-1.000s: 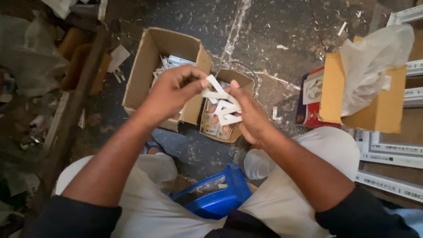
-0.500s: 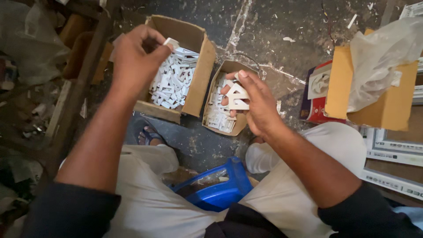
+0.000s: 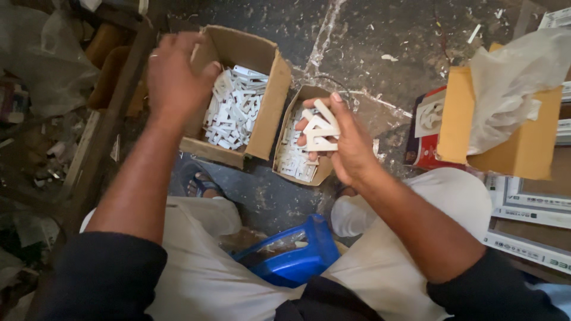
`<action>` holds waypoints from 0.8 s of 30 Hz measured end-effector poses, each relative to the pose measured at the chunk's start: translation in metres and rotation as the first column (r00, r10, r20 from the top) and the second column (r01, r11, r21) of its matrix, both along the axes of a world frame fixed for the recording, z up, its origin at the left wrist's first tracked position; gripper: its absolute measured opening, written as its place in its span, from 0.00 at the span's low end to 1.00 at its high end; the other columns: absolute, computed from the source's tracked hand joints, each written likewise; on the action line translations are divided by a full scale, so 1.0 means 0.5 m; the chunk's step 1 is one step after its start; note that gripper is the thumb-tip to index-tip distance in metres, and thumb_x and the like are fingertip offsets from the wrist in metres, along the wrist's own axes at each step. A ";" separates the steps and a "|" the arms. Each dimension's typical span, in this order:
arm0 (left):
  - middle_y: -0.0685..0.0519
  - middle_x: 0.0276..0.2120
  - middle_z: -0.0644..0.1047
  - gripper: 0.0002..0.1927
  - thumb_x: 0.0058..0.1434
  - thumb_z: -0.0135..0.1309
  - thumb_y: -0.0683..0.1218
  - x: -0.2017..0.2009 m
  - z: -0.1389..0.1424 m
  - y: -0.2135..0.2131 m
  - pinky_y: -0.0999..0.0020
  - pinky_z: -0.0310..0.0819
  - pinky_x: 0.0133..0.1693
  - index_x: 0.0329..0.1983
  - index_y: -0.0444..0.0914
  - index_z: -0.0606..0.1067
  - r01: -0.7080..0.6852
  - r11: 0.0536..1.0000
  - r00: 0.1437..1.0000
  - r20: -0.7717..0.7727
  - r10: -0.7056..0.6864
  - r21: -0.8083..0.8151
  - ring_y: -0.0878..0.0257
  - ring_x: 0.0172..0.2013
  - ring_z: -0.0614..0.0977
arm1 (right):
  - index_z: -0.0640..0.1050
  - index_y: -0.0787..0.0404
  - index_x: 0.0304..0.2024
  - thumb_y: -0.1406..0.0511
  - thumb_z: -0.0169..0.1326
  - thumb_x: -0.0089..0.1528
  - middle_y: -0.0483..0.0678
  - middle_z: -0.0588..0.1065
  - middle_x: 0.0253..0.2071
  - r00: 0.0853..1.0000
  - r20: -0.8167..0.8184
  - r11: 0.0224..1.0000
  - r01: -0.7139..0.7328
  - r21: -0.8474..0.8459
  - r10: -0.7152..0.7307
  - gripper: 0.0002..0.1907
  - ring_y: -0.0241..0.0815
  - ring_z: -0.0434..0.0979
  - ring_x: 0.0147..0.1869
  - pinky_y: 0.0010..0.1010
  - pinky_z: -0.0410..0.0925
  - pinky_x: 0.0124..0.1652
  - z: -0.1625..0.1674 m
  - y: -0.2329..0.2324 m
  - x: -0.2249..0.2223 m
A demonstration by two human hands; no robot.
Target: The person sits on a low stool and sorts small white plastic clips from one cardboard box into another. They repeatedly scoop handfuls of clips, inspect them, and transfer them between the two boxes.
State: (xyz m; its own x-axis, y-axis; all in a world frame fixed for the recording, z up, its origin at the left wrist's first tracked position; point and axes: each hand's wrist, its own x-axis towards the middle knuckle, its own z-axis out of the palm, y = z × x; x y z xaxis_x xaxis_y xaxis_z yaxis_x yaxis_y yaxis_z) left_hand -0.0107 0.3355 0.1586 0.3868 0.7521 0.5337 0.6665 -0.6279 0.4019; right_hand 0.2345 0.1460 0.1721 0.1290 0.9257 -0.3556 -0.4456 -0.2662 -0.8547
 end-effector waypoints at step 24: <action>0.50 0.39 0.74 0.19 0.46 0.70 0.52 0.131 0.107 -0.194 0.53 0.69 0.43 0.38 0.42 0.78 0.651 0.749 0.746 -0.073 -0.661 -0.123 0.49 0.43 0.77 | 0.73 0.51 0.60 0.42 0.40 0.66 0.45 0.78 0.49 0.986 -0.164 0.985 0.002 -0.175 -0.031 0.30 0.42 0.79 0.49 0.38 0.76 0.41 -0.029 0.013 -0.025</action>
State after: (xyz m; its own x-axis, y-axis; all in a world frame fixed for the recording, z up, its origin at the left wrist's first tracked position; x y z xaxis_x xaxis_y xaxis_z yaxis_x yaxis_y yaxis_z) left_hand 0.0549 0.2384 0.2123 0.8511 0.3308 0.4077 0.1430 -0.8932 0.4263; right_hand 0.2219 0.1524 0.1576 0.0693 0.8463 -0.5283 -0.5826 -0.3955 -0.7100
